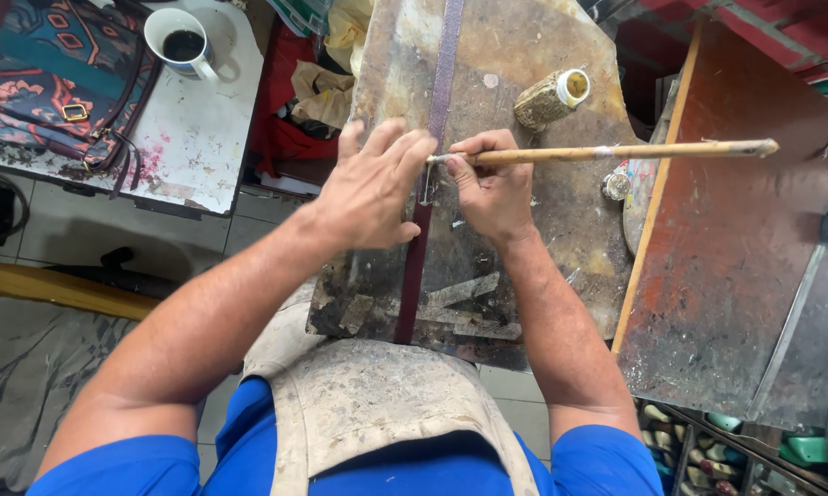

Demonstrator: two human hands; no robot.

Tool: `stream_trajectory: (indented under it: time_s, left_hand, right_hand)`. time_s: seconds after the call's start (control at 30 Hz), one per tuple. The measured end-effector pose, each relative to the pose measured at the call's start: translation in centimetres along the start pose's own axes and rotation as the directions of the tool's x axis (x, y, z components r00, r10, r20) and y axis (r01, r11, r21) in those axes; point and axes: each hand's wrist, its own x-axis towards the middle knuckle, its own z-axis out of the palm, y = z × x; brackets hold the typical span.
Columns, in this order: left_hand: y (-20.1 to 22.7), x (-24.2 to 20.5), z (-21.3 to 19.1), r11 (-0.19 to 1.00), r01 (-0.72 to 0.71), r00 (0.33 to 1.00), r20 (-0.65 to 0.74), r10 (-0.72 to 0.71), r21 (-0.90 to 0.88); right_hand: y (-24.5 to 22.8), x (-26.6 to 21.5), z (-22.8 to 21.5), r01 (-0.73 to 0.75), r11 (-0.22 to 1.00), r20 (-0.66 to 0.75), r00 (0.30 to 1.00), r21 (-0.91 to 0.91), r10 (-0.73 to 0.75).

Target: The person applies a yellowish substance from a small container onto a long, dark strip of material using a brush. They repeatedly dip the brush into the container and spread the substance along the length of the strip, which is laid out on a workbench.

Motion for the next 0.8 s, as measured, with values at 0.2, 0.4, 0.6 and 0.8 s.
stream_trajectory:
  time_s: [0.2, 0.4, 0.6, 0.8]
  left_hand:
    - [-1.1, 2.3, -1.4, 0.994, -0.040, 0.977, 0.213, 0.017, 0.102]
    - [-1.7, 2.3, -0.9, 0.994, -0.056, 0.986, 0.163, 0.039, 0.095]
    - [-3.0, 1.9, -1.1, 0.991, -0.135, 0.984, 0.111, 0.136, -0.020]
    - [-3.3, 2.6, -1.5, 0.992, -0.071, 0.979, 0.183, 0.089, -0.107]
  right_hand:
    - [-3.0, -0.5, 0.1, -0.169, 0.974, 0.017, 0.985, -0.152, 0.174]
    - [-4.4, -1.9, -0.3, -0.190, 0.959, 0.068, 0.976, -0.209, 0.208]
    - [-5.5, -3.5, -0.2, -0.178, 0.970, 0.111, 0.974, -0.168, 0.198]
    - [-5.9, -6.4, -0.4, -0.034, 0.989, 0.262, 0.963, -0.141, 0.070]
